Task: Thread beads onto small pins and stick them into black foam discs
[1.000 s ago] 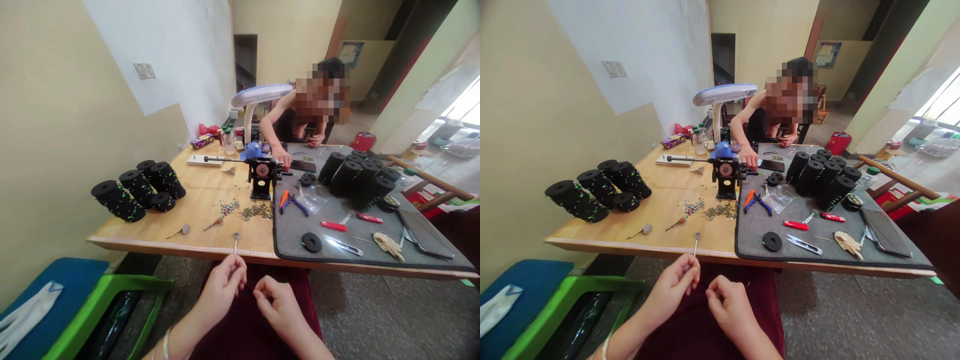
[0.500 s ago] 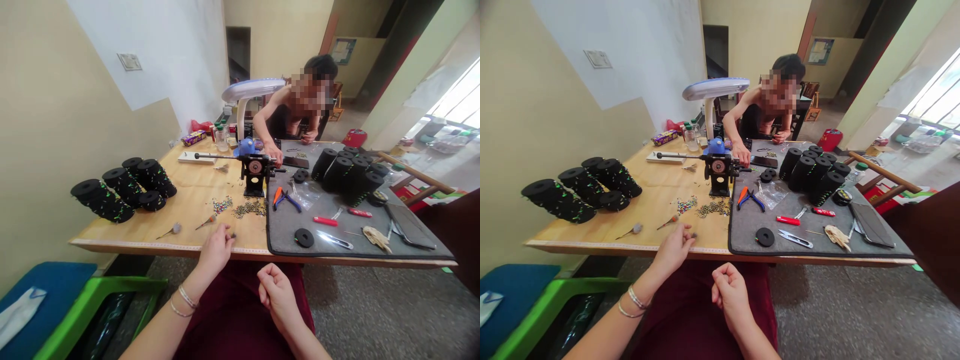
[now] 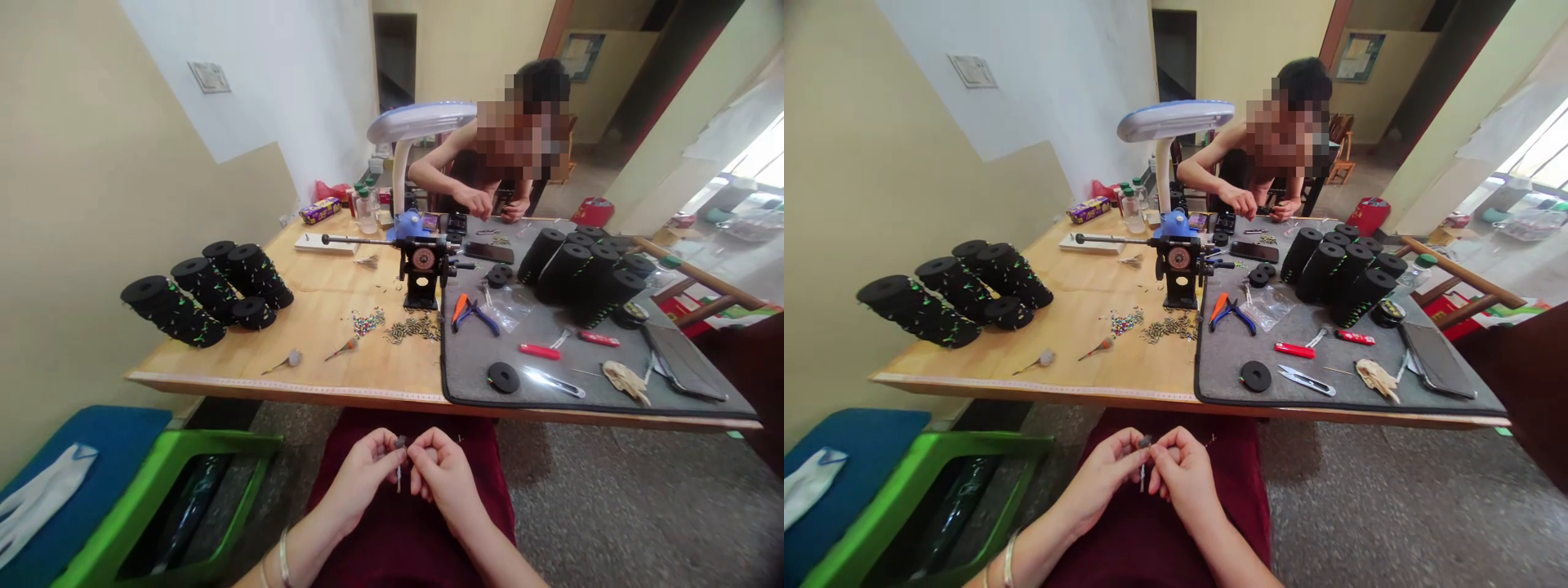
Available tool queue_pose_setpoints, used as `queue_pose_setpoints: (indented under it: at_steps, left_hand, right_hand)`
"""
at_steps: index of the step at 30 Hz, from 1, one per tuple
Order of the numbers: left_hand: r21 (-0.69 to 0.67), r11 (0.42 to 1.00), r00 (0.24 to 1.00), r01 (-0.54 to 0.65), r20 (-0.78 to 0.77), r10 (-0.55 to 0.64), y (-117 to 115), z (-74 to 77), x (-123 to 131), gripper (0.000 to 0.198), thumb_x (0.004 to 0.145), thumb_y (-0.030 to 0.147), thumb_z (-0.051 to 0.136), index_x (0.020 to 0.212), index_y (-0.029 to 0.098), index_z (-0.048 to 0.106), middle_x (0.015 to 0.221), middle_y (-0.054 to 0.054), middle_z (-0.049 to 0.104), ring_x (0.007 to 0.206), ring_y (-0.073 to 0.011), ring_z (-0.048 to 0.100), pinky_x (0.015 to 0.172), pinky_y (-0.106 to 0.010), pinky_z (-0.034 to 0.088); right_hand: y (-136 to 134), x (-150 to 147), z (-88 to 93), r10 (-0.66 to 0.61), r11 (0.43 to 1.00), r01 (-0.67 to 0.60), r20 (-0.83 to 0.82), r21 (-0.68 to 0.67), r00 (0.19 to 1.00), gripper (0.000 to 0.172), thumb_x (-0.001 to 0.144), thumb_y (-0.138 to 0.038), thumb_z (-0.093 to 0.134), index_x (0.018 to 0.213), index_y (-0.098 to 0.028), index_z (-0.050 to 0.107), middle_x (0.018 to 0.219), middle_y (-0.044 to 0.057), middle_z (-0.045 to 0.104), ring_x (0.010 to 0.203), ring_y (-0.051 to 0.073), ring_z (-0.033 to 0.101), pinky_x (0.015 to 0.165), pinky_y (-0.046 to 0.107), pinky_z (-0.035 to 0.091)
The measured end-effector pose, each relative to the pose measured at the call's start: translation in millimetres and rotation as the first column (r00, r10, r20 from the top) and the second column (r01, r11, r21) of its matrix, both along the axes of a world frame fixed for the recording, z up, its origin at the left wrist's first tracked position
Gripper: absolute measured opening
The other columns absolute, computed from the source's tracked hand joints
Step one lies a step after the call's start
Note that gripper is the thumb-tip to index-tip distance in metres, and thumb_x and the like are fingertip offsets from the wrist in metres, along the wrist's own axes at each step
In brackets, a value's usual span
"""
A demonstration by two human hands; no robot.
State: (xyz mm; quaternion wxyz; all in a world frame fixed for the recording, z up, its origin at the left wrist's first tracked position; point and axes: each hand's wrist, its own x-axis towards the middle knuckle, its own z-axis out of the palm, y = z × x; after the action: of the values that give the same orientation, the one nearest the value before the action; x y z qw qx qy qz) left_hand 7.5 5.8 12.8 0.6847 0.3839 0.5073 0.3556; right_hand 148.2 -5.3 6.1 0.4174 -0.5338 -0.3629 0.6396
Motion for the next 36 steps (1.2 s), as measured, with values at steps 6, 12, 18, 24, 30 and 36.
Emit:
queue_pose_setpoints:
  at_steps: [6, 12, 18, 24, 30, 36]
  left_hand:
    - [0.099, 0.995, 0.999, 0.03, -0.035, -0.027, 0, 1.5, 4, 0.028, 0.072, 0.036, 0.069, 0.071, 0.017, 0.049, 0.062, 0.004, 0.053, 0.053, -0.0096, 0.051, 0.053, -0.023, 0.041]
    - [0.163, 0.984, 0.992, 0.074, -0.108, -0.057, -3, -0.6, 3, 0.025, 0.074, 0.033, 0.066, 0.07, 0.018, 0.046, 0.059, 0.004, 0.054, 0.052, -0.0104, 0.051, 0.051, -0.023, 0.041]
    - [0.173, 0.983, 0.992, 0.068, -0.114, -0.049, -4, -4.1, 4, 0.023, 0.074, 0.031, 0.066, 0.069, 0.018, 0.048, 0.057, 0.004, 0.055, 0.05, -0.0102, 0.052, 0.05, -0.022, 0.04]
    - [0.044, 0.999, 0.998, 0.025, 0.06, -0.028, -3, -1.5, 6, 0.027, 0.072, 0.031, 0.071, 0.072, 0.017, 0.048, 0.06, 0.003, 0.057, 0.055, -0.0113, 0.057, 0.055, -0.023, 0.043]
    - [-0.125, 0.991, 0.946, 0.052, 0.323, -0.008, -4, -2.8, 6, 0.023, 0.073, 0.026, 0.072, 0.079, 0.015, 0.053, 0.07, 0.001, 0.06, 0.062, -0.0119, 0.061, 0.064, -0.026, 0.047]
    - [-0.119, 0.993, 0.955, 0.006, 0.296, 0.029, -2, -10.1, 4, 0.021, 0.072, 0.027, 0.073, 0.072, 0.013, 0.056, 0.068, 0.001, 0.056, 0.061, -0.0102, 0.057, 0.063, -0.025, 0.047]
  right_hand:
    - [2, 0, -5.6, 0.004, 0.999, -0.005, 0.041, 0.033, 0.999, 0.039, 0.07, -0.054, 0.066, 0.068, -0.018, 0.05, 0.038, -0.006, 0.054, 0.03, 0.004, 0.034, 0.033, 0.016, 0.022]
    - [1, 1, -10.4, 0.004, 0.996, -0.01, 0.074, 0.087, 0.997, 0.035, 0.073, -0.051, 0.065, 0.069, -0.018, 0.053, 0.039, -0.006, 0.053, 0.032, 0.006, 0.039, 0.036, 0.017, 0.028]
    - [0, 2, -7.6, 0.012, 0.987, -0.038, 0.165, 0.154, 0.986, 0.031, 0.075, -0.047, 0.064, 0.068, -0.018, 0.056, 0.04, -0.005, 0.054, 0.033, 0.008, 0.043, 0.039, 0.019, 0.032]
    - [1, 1, -11.5, 0.007, 0.995, -0.013, 0.059, 0.103, 0.998, 0.031, 0.074, -0.047, 0.064, 0.068, -0.019, 0.051, 0.037, -0.008, 0.05, 0.033, 0.007, 0.041, 0.039, 0.018, 0.031]
    - [0, 1, -17.5, -0.008, 1.0, 0.01, -0.067, 0.026, 0.998, 0.036, 0.072, -0.05, 0.067, 0.07, -0.018, 0.051, 0.037, -0.009, 0.049, 0.031, 0.005, 0.034, 0.037, 0.017, 0.025]
    - [-1, 3, -14.7, -0.019, 0.999, 0.017, -0.05, -0.037, 0.999, 0.039, 0.07, -0.054, 0.066, 0.067, -0.019, 0.049, 0.037, -0.008, 0.051, 0.03, 0.004, 0.033, 0.035, 0.016, 0.022]
